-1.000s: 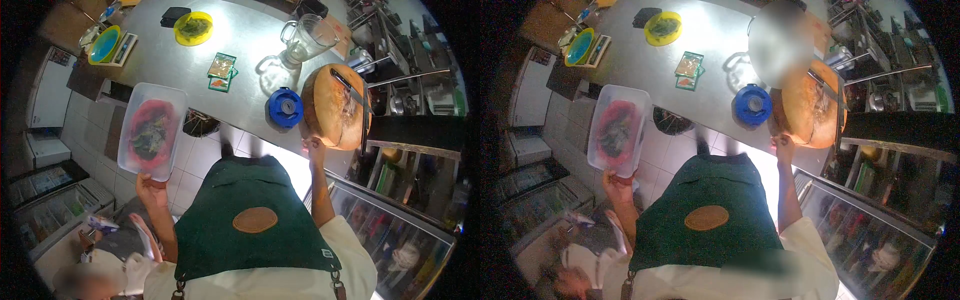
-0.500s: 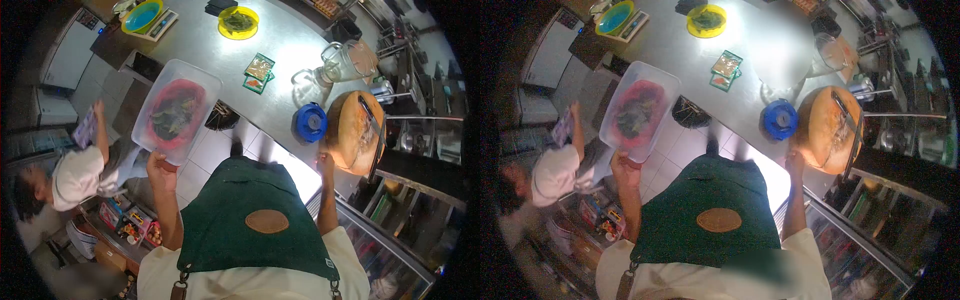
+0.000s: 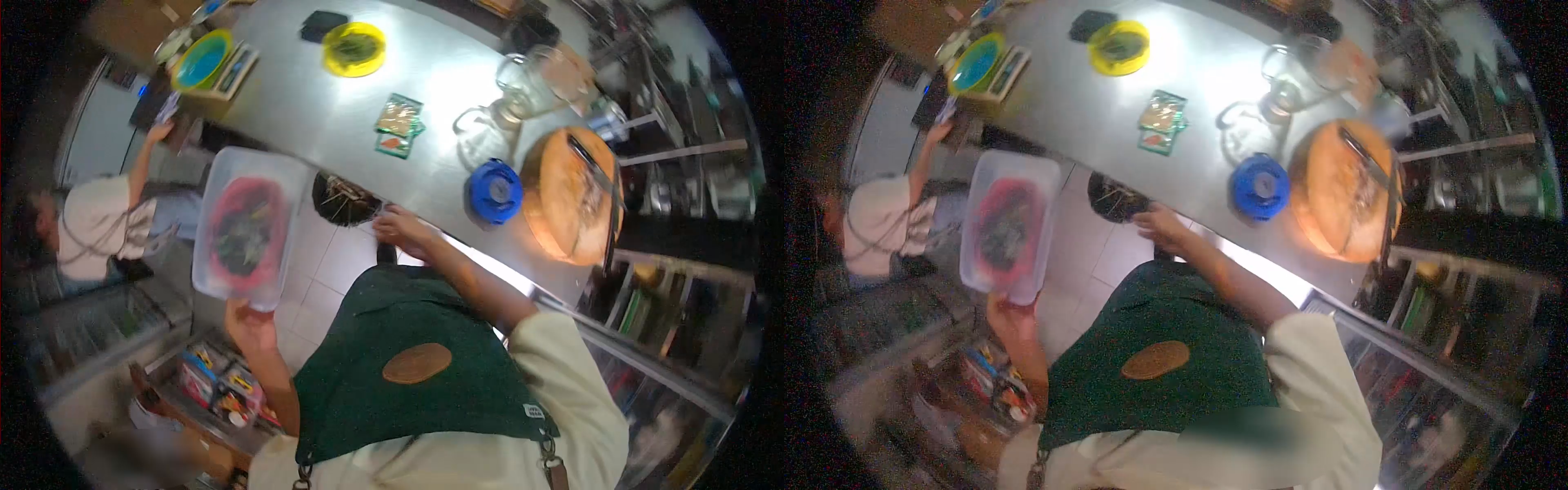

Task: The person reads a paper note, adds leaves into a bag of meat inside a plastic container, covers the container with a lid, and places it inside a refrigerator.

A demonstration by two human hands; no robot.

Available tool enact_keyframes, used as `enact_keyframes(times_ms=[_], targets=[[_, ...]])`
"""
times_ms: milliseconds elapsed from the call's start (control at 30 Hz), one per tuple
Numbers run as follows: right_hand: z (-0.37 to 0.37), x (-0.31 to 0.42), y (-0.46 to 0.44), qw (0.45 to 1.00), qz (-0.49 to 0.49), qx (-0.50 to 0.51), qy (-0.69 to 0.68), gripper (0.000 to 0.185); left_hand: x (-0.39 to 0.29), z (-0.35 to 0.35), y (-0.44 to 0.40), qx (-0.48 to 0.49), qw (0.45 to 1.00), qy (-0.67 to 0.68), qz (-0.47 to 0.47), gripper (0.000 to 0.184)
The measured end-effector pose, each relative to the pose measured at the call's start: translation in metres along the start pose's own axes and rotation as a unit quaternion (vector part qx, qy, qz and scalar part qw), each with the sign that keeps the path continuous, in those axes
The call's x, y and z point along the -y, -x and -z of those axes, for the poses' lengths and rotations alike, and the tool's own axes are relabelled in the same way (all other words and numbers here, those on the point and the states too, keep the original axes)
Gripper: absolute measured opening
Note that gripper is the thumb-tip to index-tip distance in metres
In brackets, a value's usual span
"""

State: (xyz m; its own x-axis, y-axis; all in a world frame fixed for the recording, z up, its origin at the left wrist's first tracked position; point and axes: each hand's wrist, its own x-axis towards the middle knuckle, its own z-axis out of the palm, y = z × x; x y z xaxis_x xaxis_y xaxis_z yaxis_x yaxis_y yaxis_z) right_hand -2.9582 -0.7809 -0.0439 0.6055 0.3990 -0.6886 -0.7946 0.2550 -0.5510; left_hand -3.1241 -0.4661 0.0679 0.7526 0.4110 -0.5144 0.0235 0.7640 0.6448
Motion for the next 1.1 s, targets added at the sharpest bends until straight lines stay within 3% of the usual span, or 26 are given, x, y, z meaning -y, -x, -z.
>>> enact_keyframes(times_ms=[67, 100, 167, 200, 267, 333, 400, 467, 500, 533, 600, 633, 700, 733, 767, 800, 833, 867, 900, 933, 1000, 1067, 1100], targets=[[-0.021, 0.007, -0.011, 0.982, 0.004, -0.015, 0.187, 0.055, -0.006, -0.012, 0.007, -0.023, 0.999, -0.006, -0.029, 0.04], [-0.017, -0.001, -0.014, 0.985, 0.015, -0.03, 0.171, 0.055, -0.006, -0.012, 0.008, -0.005, 1.0, -0.018, -0.017, 0.04], [-0.005, -0.024, -0.018, 0.95, 0.213, 0.015, 0.229, 0.035, -0.005, -0.01, 0.007, -0.008, 1.0, -0.005, -0.009, 0.04], [0.007, -0.026, -0.01, 0.95, 0.225, -0.002, 0.217, 0.035, -0.003, -0.011, 0.005, 0.01, 1.0, -0.016, 0.001, 0.04], [0.042, -0.018, 0.033, 0.944, 0.173, 0.078, 0.269, 0.02, 0.005, -0.02, -0.004, 0.003, 0.999, -0.043, 0.013, 0.037], [0.081, -0.029, 0.08, 0.925, 0.192, -0.029, 0.326, 0.021, 0.013, -0.044, -0.013, 0.038, 0.994, -0.092, 0.04, 0.031], [0.143, -0.073, 0.108, 0.948, 0.18, -0.148, 0.218, 0.024, 0.028, -0.06, -0.027, 0.072, 0.986, -0.137, 0.063, 0.026], [0.222, -0.131, 0.139, 0.862, 0.362, -0.217, 0.281, 0.024, 0.05, -0.068, -0.045, 0.085, 0.986, -0.119, 0.079, 0.014], [0.231, -0.126, 0.177, 0.914, 0.251, -0.293, 0.125, 0.023, 0.056, -0.079, -0.047, 0.128, 0.98, -0.128, 0.086, 0.016], [0.237, -0.12, 0.217, 0.927, 0.131, -0.348, -0.041, 0.023, 0.062, -0.089, -0.054, 0.146, 0.976, -0.133, 0.092, 0.016], [0.3, -0.164, 0.263, 0.895, 0.208, -0.385, -0.094, 0.022, 0.079, -0.113, -0.072, 0.245, 0.928, -0.218, 0.178, 0.026], [0.314, -0.167, 0.28, 0.847, 0.223, -0.47, -0.11, 0.022, 0.087, -0.131, -0.06, 0.268, 0.917, -0.227, 0.192, 0.026], [0.37, -0.178, 0.338, 0.726, 0.299, -0.606, -0.13, 0.022, 0.117, -0.171, -0.021, 0.362, 0.897, -0.239, 0.089, 0.038], [0.414, -0.188, 0.367, 0.66, 0.358, -0.648, -0.129, 0.021, 0.137, -0.154, -0.06, 0.283, 0.896, -0.336, 0.064, 0.04], [0.465, -0.195, 0.407, 0.631, 0.415, -0.641, -0.137, 0.028, 0.151, -0.125, -0.119, 0.199, 0.881, -0.428, 0.025, 0.043], [0.466, -0.174, 0.445, 0.505, 0.361, -0.782, -0.055, 0.035, 0.158, -0.114, -0.151, 0.33, 0.888, -0.265, 0.182, 0.047], [0.453, -0.141, 0.489, 0.364, 0.284, -0.887, 0.025, 0.042, 0.168, -0.115, -0.172, 0.43, 0.835, -0.089, 0.333, 0.053], [0.456, -0.12, 0.535, 0.395, 0.276, -0.876, -0.025, 0.059, 0.178, -0.127, -0.17, 0.445, 0.823, -0.092, 0.34, 0.053], [0.503, -0.127, 0.57, 0.307, 0.182, -0.932, 0.058, 0.069, 0.183, -0.129, -0.155, 0.451, 0.83, -0.161, 0.286, 0.052], [0.522, -0.118, 0.603, 0.257, 0.157, -0.952, 0.058, 0.075, 0.188, -0.132, -0.13, 0.455, 0.831, -0.225, 0.226, 0.053], [0.54, -0.097, 0.655, 0.143, 0.182, -0.968, 0.094, 0.073, 0.219, -0.151, -0.086, 0.449, 0.82, -0.341, 0.102, 0.055], [0.556, -0.077, 0.694, 0.066, 0.22, -0.967, 0.112, 0.068, 0.259, -0.182, -0.044, 0.425, 0.813, -0.388, 0.092, 0.053], [0.565, -0.07, 0.709, 0.075, 0.233, -0.963, 0.109, 0.065, 0.275, -0.195, -0.026, 0.419, 0.808, -0.403, 0.098, 0.052]])
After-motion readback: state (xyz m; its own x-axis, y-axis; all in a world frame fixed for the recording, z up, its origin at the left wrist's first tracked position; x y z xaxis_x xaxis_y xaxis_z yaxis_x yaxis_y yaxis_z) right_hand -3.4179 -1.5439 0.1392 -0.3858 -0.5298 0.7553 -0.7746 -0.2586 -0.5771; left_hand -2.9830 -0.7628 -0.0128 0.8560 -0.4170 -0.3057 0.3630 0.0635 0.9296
